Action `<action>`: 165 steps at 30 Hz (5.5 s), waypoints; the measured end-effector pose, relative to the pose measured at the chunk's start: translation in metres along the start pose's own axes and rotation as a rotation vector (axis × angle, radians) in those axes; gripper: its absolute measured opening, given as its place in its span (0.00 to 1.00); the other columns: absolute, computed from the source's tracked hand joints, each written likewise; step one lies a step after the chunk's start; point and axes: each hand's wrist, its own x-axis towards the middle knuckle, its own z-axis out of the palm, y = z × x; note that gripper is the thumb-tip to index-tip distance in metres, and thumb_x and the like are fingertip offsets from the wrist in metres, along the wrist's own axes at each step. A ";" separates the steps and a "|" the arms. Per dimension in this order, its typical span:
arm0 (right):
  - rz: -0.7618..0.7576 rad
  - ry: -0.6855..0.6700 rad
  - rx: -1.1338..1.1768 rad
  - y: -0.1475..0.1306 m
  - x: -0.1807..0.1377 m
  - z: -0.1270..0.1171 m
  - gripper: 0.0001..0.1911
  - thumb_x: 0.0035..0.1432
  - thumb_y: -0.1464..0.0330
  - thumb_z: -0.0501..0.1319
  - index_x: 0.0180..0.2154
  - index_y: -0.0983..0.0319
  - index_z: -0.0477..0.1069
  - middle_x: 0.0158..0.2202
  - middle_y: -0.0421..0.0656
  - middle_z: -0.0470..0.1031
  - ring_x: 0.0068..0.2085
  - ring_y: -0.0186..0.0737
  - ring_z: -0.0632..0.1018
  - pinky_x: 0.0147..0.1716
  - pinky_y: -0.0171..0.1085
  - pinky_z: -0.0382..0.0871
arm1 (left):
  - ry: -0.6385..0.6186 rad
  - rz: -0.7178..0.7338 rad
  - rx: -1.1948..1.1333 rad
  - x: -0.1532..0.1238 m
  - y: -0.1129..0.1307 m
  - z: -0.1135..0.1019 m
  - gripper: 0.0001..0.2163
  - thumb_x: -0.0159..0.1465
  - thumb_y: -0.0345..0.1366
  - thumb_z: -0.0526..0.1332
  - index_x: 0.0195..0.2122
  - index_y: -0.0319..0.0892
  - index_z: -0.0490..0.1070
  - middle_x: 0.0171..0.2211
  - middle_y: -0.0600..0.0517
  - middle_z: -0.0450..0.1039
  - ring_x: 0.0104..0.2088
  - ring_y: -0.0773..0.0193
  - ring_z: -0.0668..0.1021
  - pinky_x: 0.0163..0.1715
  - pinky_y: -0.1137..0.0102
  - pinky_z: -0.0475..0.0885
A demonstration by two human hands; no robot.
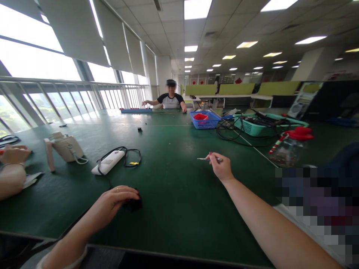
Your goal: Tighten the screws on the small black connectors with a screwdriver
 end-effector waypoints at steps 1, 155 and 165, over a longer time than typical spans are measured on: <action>0.001 -0.004 0.002 0.000 0.000 0.000 0.21 0.65 0.59 0.52 0.26 0.60 0.75 0.19 0.38 0.68 0.21 0.35 0.69 0.23 0.34 0.59 | -0.022 0.013 -0.005 0.002 0.000 -0.001 0.18 0.64 0.29 0.50 0.43 0.51 0.79 0.47 0.53 0.78 0.48 0.61 0.78 0.51 0.68 0.73; -0.487 -0.507 -0.402 -0.048 -0.008 0.012 0.05 0.61 0.70 0.59 0.37 0.57 0.73 0.34 0.41 0.74 0.39 0.41 0.73 0.56 0.51 0.54 | 0.022 -0.054 -0.147 0.229 0.033 0.108 0.18 0.60 0.34 0.62 0.53 0.47 0.73 0.48 0.50 0.77 0.49 0.55 0.76 0.53 0.64 0.68; -0.490 -0.535 -0.401 -0.048 -0.009 0.012 0.05 0.61 0.69 0.60 0.37 0.57 0.74 0.34 0.42 0.75 0.39 0.42 0.73 0.56 0.53 0.54 | 0.014 -0.077 -0.149 0.229 0.036 0.105 0.19 0.60 0.33 0.62 0.53 0.47 0.72 0.49 0.50 0.77 0.50 0.56 0.75 0.54 0.64 0.67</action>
